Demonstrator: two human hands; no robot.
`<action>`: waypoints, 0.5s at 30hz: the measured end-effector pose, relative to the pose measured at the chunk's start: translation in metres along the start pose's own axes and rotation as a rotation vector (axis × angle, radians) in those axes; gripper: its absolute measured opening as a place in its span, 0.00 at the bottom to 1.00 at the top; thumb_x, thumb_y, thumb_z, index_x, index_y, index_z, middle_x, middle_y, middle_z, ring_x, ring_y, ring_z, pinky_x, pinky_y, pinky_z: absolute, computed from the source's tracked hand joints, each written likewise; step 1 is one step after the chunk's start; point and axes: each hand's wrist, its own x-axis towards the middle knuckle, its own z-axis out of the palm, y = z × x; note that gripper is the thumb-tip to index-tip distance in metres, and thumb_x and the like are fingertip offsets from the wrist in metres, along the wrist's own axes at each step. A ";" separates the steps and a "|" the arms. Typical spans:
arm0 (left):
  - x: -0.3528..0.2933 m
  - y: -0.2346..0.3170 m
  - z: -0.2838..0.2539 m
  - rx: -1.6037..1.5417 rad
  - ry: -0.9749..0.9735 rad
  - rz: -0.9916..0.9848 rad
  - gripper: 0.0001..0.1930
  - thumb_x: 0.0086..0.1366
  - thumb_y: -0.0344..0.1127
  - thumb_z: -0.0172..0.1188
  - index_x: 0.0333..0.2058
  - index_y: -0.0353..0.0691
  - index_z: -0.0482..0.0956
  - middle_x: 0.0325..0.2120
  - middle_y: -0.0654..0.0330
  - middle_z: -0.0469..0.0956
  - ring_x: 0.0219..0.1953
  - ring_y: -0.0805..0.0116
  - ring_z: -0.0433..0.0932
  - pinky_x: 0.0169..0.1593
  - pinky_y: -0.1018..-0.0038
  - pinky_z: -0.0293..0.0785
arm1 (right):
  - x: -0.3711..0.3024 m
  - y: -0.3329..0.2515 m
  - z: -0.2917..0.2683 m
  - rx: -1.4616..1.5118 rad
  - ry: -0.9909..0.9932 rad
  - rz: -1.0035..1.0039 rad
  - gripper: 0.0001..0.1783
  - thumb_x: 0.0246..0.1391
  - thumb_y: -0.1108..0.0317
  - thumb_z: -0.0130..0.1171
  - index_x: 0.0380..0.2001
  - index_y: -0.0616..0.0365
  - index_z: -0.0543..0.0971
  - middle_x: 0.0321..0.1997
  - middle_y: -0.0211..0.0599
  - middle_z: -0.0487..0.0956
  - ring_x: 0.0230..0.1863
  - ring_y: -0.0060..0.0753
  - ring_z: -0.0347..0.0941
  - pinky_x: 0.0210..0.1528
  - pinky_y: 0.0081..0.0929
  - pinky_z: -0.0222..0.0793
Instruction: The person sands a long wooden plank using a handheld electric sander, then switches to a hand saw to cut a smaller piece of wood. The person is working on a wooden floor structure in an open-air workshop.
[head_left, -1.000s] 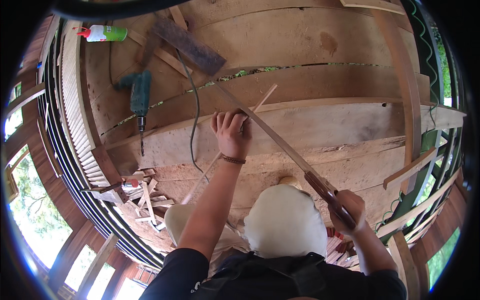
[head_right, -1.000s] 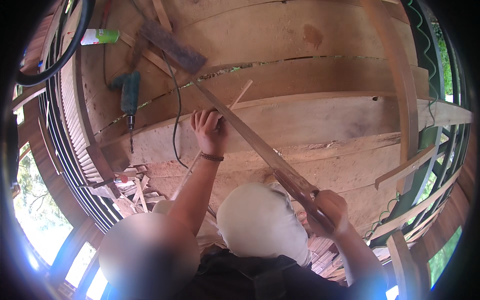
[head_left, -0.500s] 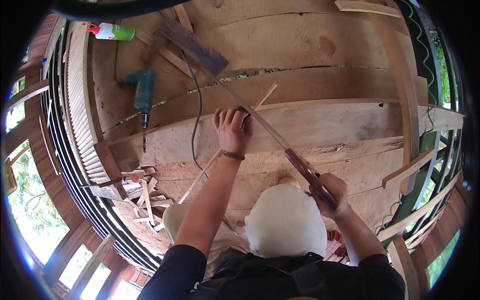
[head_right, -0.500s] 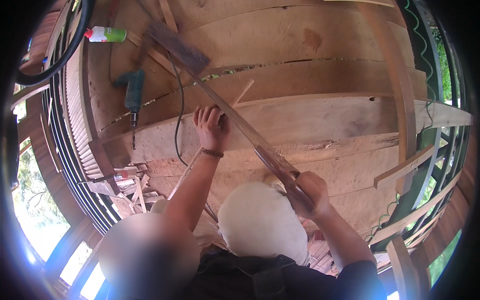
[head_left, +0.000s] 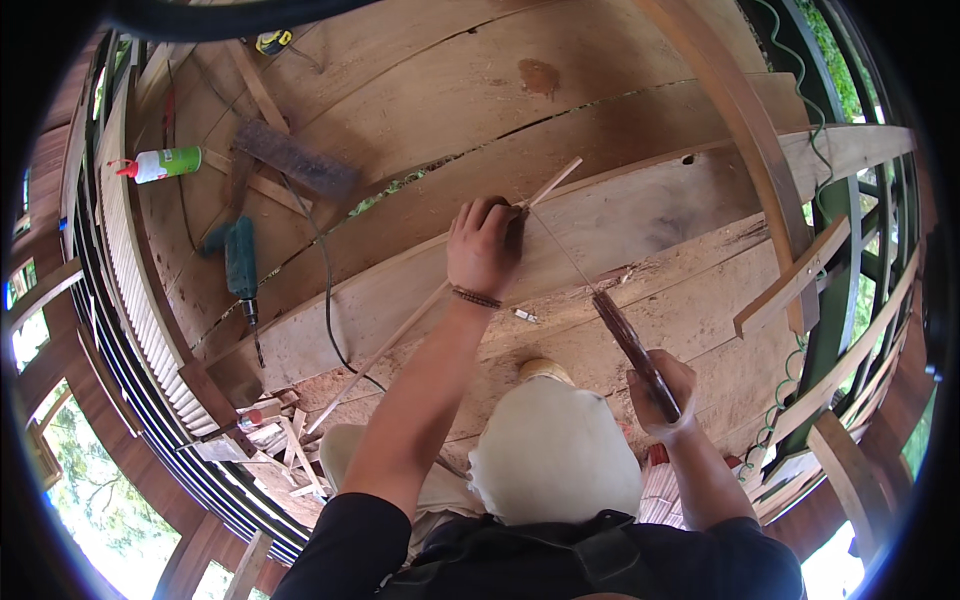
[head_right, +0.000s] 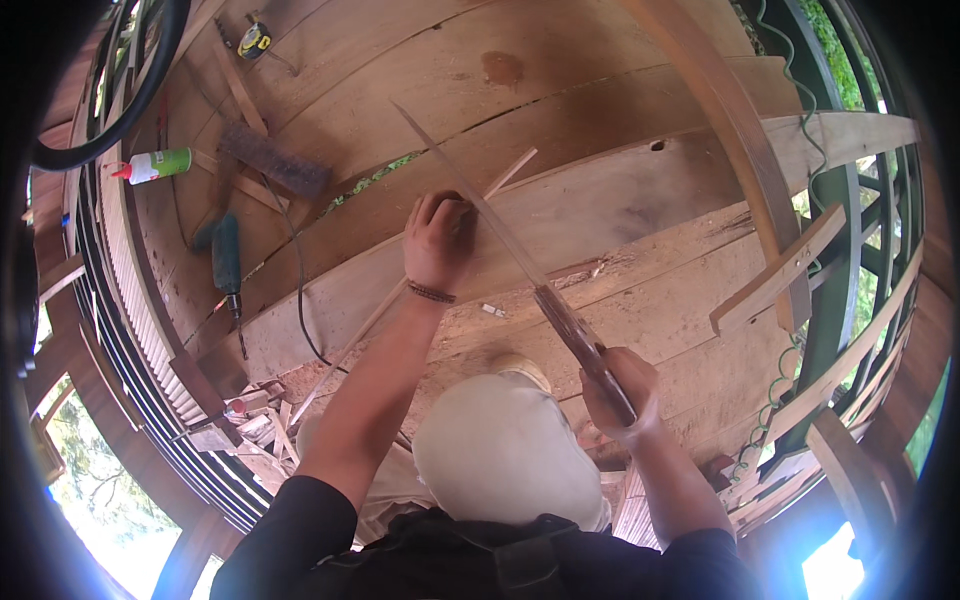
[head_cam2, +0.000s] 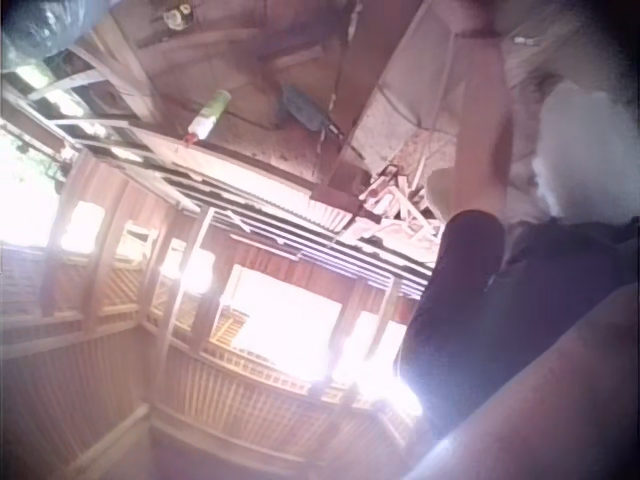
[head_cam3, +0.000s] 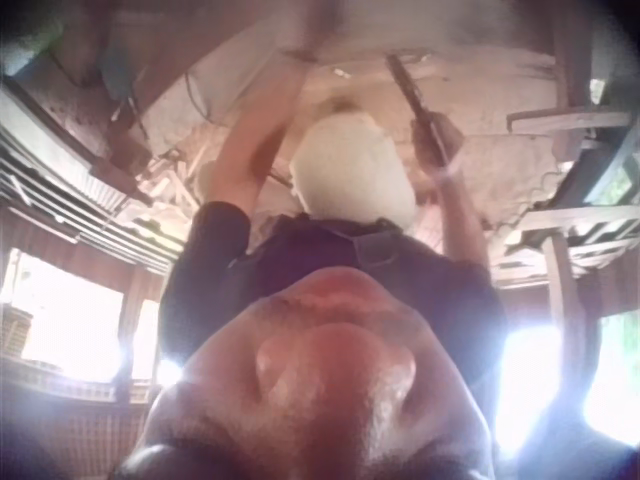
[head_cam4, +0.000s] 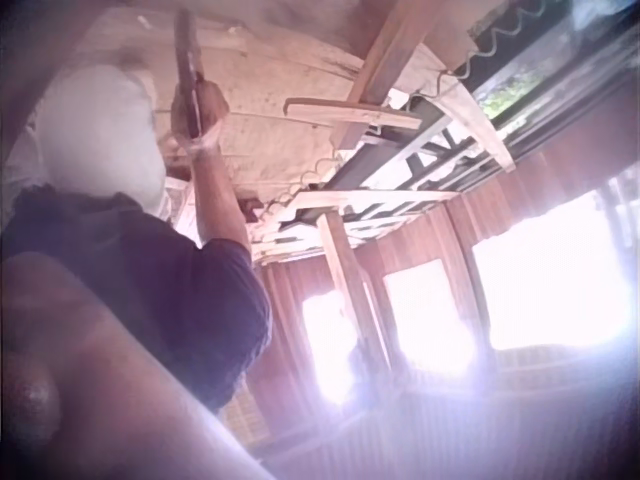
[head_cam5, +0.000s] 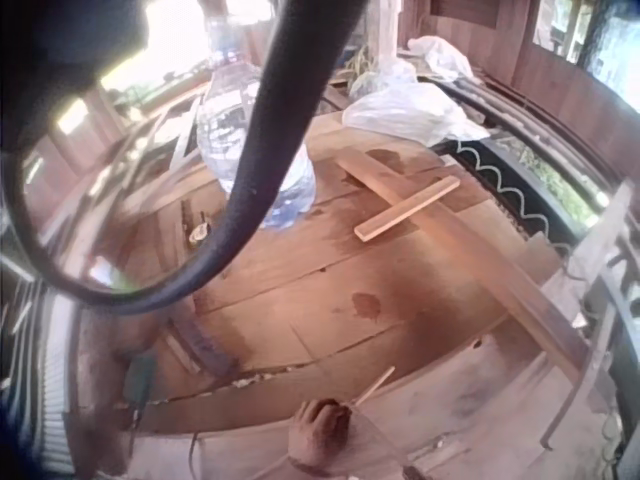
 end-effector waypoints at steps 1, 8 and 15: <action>0.000 0.000 -0.001 -0.012 0.002 0.008 0.05 0.58 0.26 0.67 0.31 0.40 0.80 0.36 0.59 0.81 0.40 0.53 0.80 0.44 0.61 0.77 | 0.001 -0.002 -0.004 -0.015 -0.013 0.004 0.06 0.48 0.79 0.64 0.30 0.62 0.77 0.25 0.45 0.77 0.22 0.47 0.75 0.25 0.34 0.69; 0.001 0.001 0.001 0.024 -0.003 0.030 0.06 0.59 0.30 0.69 0.31 0.42 0.79 0.35 0.62 0.81 0.38 0.56 0.79 0.42 0.63 0.77 | 0.002 -0.017 -0.022 -0.081 -0.025 -0.033 0.07 0.46 0.81 0.64 0.28 0.62 0.77 0.23 0.44 0.76 0.20 0.49 0.75 0.23 0.36 0.67; -0.001 0.003 -0.005 0.007 -0.047 0.006 0.05 0.57 0.26 0.67 0.32 0.41 0.81 0.36 0.60 0.82 0.39 0.53 0.80 0.43 0.62 0.77 | -0.009 -0.026 -0.040 -0.091 -0.052 0.010 0.07 0.46 0.80 0.64 0.32 0.64 0.79 0.23 0.44 0.77 0.21 0.46 0.77 0.24 0.35 0.70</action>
